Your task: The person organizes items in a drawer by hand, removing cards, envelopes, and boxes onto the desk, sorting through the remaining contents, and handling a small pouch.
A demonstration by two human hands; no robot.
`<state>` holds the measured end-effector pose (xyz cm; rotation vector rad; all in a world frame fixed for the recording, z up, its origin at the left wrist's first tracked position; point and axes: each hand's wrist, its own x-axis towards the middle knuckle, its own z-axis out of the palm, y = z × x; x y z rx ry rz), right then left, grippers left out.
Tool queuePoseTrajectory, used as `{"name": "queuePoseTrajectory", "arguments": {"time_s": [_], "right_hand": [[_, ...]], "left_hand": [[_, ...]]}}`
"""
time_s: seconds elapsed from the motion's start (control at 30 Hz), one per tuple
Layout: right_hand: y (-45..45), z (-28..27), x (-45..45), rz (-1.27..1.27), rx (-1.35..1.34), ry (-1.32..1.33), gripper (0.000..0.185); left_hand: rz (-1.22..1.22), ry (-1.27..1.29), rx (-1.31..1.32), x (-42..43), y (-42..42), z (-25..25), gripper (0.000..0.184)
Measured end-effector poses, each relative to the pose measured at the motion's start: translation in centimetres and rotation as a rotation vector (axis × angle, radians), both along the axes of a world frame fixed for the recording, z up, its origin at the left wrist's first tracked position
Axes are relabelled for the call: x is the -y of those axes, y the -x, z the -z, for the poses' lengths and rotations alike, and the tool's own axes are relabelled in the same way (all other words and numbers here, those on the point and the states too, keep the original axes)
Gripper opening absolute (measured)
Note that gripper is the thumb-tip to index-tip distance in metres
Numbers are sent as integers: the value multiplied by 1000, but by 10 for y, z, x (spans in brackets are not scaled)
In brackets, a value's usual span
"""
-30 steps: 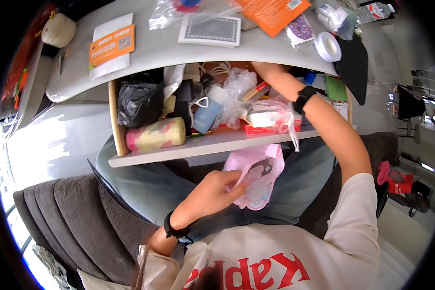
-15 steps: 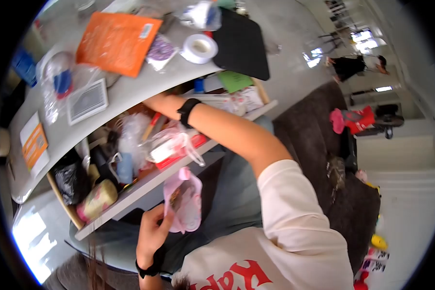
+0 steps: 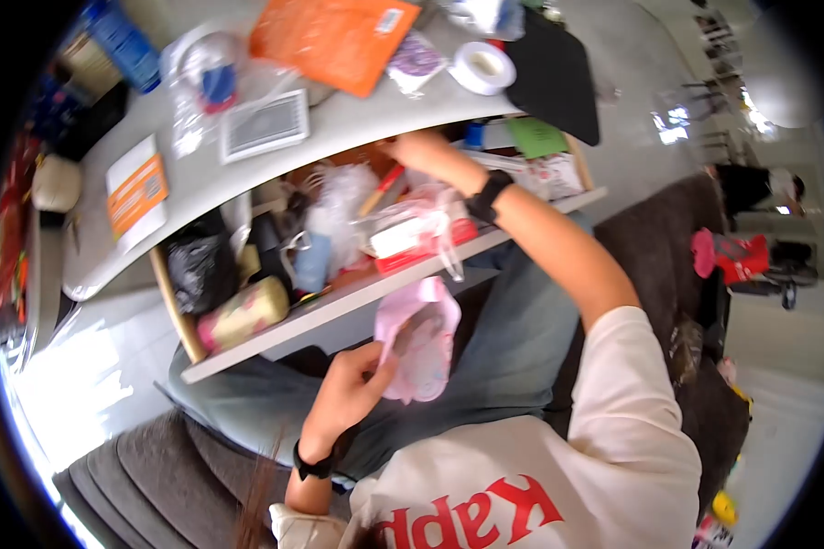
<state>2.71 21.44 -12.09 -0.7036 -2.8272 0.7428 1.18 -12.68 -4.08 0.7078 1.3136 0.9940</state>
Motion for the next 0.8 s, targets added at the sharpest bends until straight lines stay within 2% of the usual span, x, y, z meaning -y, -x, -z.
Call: {"name": "queuePoseTrajectory", "arguments": {"time_s": [0.07,0.13,0.17,0.27,0.33,0.43,0.53,0.6,0.67,0.73,0.8], "right_hand": [[2,1,-5,-4,144,154,19],[3,7,-4,65,59,484,18],[2,5,-5,72,78,560,17],[-4,-18,2,5,172,447,19],[-11,-25,10,-77,132,341,13],[-22,-56,24,-183,65,343,11],[-33,-98,47,-178,-51,171,10],[-43,-144,77,-168,-110,360,8],[-58,-187,110,-259,-16,552,7],[-71,-202,136,-497,114,685,6],[-89,-181,156,-616,205,483,9]], "left_hand": [[14,3,-25,2,2,0,16],[20,-3,-32,2,4,0,17],[15,-6,-30,2,4,-1,17],[-94,-82,-24,3,-2,1,19],[-119,-90,-11,3,-1,-1,19],[-101,-105,-27,4,0,-3,19],[-7,-60,-24,6,3,-12,19],[-23,-80,-43,7,1,-13,19],[-74,-99,-53,7,-4,-14,18],[-147,-121,-56,6,-10,-10,19],[-156,-98,-58,9,-12,-3,19]]}}
